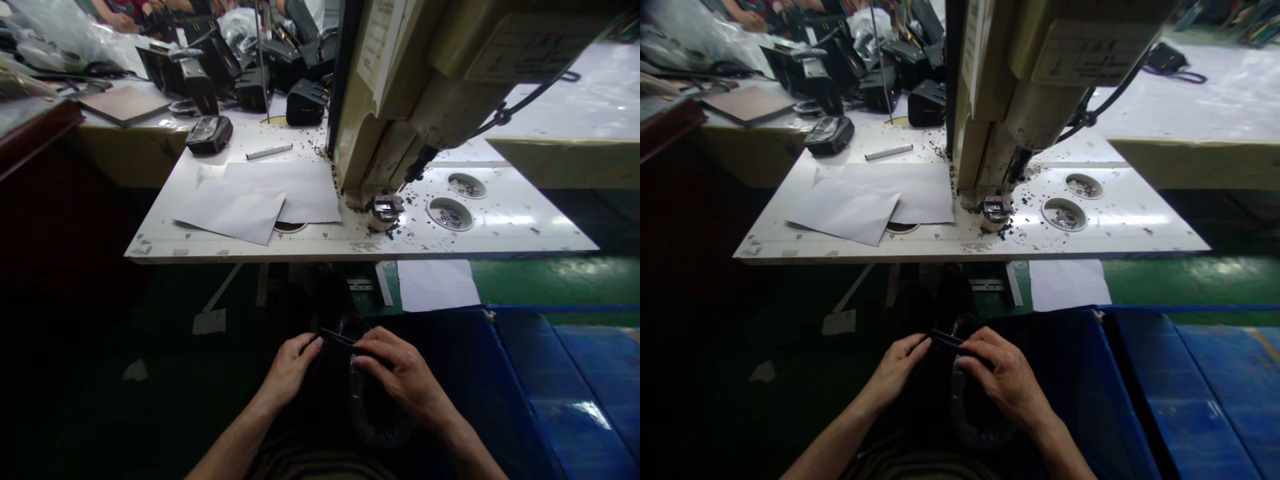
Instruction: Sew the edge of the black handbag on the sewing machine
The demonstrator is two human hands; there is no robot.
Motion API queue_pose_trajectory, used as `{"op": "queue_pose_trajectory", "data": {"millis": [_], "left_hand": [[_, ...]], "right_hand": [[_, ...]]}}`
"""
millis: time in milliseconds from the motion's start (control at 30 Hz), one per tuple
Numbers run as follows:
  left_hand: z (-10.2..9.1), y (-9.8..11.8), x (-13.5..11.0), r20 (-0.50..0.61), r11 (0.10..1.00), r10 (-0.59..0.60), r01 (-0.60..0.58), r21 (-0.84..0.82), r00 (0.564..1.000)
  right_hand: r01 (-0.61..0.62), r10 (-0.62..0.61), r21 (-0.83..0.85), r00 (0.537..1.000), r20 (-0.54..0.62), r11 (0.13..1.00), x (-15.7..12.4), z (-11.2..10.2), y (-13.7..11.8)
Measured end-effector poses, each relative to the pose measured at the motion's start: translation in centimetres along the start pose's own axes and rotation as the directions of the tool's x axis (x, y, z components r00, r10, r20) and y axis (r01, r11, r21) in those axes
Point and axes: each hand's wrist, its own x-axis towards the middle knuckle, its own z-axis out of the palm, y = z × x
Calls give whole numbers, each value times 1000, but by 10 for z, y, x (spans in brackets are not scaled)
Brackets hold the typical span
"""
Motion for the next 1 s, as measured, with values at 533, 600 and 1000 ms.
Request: {"op": "queue_pose_trajectory", "data": {"millis": [533, 600, 1000], "left_hand": [[24, 64, 12, -5, 977, 205, -205, -61, 979], [27, 73, 14, 15, 970, 240, -239, -40, 971], [34, 171, -12, 260, 763, 515, -575, 295, 817]], "right_hand": [[156, -185, -161, 965, -187, 975, -31, -53, -51], [162, -185, -142, 968, -168, 977, -34, -66, -59], [262, -267, -57, 955, -131, 963, -26, -120, -81]]}}
